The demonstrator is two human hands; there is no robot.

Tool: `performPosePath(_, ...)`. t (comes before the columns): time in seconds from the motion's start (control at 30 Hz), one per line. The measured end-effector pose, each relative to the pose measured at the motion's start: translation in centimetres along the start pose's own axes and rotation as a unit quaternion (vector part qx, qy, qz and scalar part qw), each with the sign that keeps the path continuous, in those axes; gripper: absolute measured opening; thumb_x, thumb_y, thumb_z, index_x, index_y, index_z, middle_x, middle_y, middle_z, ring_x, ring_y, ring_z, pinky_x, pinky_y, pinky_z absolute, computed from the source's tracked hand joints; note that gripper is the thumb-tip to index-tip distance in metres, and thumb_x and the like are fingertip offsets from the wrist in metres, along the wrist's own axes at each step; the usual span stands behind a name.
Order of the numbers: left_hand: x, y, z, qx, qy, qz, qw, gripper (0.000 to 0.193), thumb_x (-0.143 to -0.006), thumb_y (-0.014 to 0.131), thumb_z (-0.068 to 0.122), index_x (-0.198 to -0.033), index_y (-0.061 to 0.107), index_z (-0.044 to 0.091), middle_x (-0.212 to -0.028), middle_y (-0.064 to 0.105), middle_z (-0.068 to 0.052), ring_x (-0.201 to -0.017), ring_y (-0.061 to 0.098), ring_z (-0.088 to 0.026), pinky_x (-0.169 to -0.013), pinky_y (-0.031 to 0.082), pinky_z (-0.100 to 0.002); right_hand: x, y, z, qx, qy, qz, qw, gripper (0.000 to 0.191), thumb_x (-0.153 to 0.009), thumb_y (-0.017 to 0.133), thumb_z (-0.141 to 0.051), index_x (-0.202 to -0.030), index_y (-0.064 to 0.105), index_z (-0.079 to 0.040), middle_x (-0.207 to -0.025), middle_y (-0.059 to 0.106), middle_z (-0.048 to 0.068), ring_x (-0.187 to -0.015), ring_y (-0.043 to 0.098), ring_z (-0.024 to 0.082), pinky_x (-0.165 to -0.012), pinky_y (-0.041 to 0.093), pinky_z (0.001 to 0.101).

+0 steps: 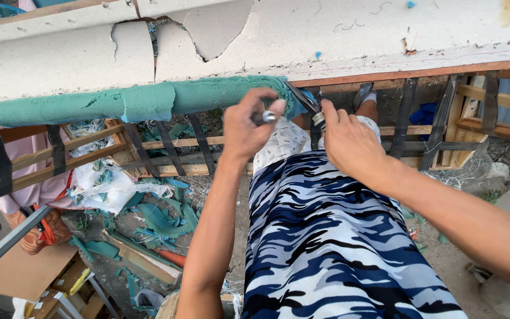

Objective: The person removes old green foam and fabric from a curved wooden furniture frame, working along the edge. They pull the foam loose by hand, cut it with a knife and scissors, and pry sections off using pliers, letting the stripped pieces fall to the ground.

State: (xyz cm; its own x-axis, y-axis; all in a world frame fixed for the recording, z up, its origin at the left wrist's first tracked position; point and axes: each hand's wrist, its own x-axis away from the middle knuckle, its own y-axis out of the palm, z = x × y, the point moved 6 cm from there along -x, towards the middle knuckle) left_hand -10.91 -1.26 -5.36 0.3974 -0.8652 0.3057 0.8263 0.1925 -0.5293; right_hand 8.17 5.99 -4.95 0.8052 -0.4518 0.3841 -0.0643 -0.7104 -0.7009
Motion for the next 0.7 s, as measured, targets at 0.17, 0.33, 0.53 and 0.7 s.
performPosePath(0.17,1.4,-6.7,7.1,0.188,0.120,0.130,0.966,0.029,-0.106,0.068,0.034,-0.113,0.060,0.007,-0.077,0.051,-0.001,-0.064,0.047,-0.013,-0.058,0.038,-0.030,1.0,0.4,-1.5,0.135,0.011,0.004,0.991,0.065,-0.091,0.060,-0.009,-0.151,0.039,0.005,-0.087,0.058,0.017,-0.077,0.063,0.033,-0.064,0.052,0.0443)
performPosePath(0.33,2.8,-7.2,12.8,0.311,0.243,0.114,0.912,0.034,-0.106,0.062,0.038,-0.096,0.049,0.008,-0.081,0.053,-0.004,-0.069,0.051,-0.018,-0.068,0.047,-0.036,0.8,0.3,-1.3,0.083,0.021,-0.009,0.996,0.069,-0.089,0.060,-0.009,-0.151,0.036,0.007,-0.090,0.058,0.020,-0.080,0.063,0.037,-0.067,0.053,0.0467)
performPosePath(0.53,2.7,-3.3,12.3,0.224,0.259,0.096,0.935,0.030,-0.109,0.060,0.031,-0.097,0.049,0.007,-0.085,0.057,-0.010,-0.076,0.056,-0.026,-0.068,0.050,-0.038,1.5,2.4,0.0,-0.193,0.071,-0.064,0.977,0.071,-0.094,0.061,-0.012,-0.152,0.025,0.008,-0.121,0.057,0.036,-0.106,0.061,0.051,-0.090,0.050,0.0515)
performPosePath(0.7,4.1,-1.1,12.2,0.176,0.340,0.076,0.921,0.030,-0.105,0.065,0.030,-0.092,0.050,0.007,-0.087,0.057,-0.010,-0.076,0.056,-0.030,-0.071,0.049,-0.044,2.4,4.9,1.4,-0.340,0.202,-0.144,0.907,0.073,-0.095,0.062,-0.022,-0.155,0.027,0.000,-0.125,0.065,0.028,-0.118,0.065,0.034,-0.100,0.048,0.0395)
